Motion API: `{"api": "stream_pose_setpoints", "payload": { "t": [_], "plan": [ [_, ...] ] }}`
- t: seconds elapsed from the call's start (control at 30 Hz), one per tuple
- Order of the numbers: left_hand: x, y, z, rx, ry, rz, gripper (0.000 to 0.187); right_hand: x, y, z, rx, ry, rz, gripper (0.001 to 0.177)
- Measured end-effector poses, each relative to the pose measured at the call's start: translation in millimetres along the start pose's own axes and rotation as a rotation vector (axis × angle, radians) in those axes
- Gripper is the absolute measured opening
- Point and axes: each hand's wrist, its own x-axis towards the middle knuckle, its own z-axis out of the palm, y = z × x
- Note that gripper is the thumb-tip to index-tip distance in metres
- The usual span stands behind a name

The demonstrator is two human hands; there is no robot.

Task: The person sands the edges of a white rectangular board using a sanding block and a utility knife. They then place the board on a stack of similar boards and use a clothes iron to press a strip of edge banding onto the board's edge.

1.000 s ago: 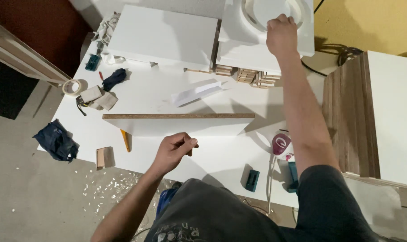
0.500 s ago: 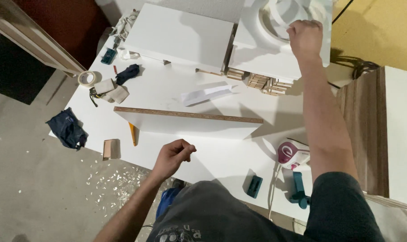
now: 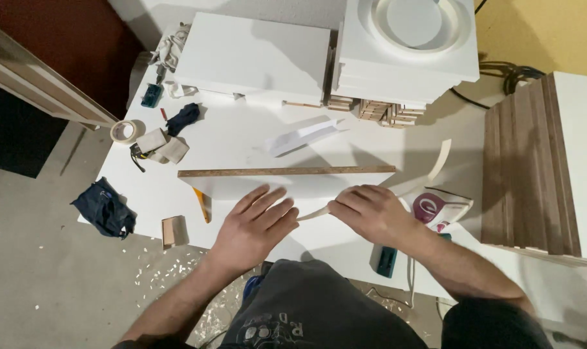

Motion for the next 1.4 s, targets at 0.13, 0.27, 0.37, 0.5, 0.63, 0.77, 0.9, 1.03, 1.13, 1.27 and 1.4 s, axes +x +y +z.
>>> {"api": "stream_pose_setpoints", "payload": {
  "t": [0.13, 0.27, 0.37, 0.5, 0.63, 0.77, 0.9, 1.03, 1.13, 1.27, 1.4],
  "plan": [
    [-37, -25, -7, -0.045, -0.288, -0.048, 0.020, -15, -9, 6, -0.073, -0.025, 0.151, 0.017],
    [-56, -58, -36, -0.037, -0.455, -0.174, 0.029, -61, 9, 4, -0.088, -0.207, 0.405, 0.013],
    [-90, -81, -36, -0.113, -0.627, -0.402, 0.018, -97, 20, 1, 0.069, -0.267, 0.593, 0.014],
    [-88, -101, -38, -0.219, -0.819, -0.619, 0.019, -107, 30, 1, 0.340, -0.187, 0.841, 0.008],
    [-57, -131, -61, -0.261, -1.094, -0.874, 0.033, -103, 48, -7, 0.497, -0.009, 1.291, 0.008],
    [-66, -178, -67, -0.440, -0.743, -1.086, 0.021, -90, 70, -6, 0.680, 0.186, 1.477, 0.014],
    [-79, -196, -51, -0.498, -0.670, -1.213, 0.025, -82, 77, 3, 0.639, 0.106, 1.427, 0.019],
    [-92, -200, -36, -0.465, -0.647, -1.286, 0.026, -86, 79, 11, 0.672, 0.148, 1.452, 0.020],
    [-96, -203, -30, -0.421, -0.660, -1.306, 0.026, -103, 91, 24, 0.670, 0.148, 1.464, 0.020],
    [-100, -206, -28, -0.406, -0.621, -1.342, 0.034, -128, 108, 43, 0.619, 0.170, 1.475, 0.017],
    [-111, -214, -17, -0.431, -0.631, -1.347, 0.029, -137, 110, 52, 0.695, 0.223, 1.490, 0.017]
  ]
}}
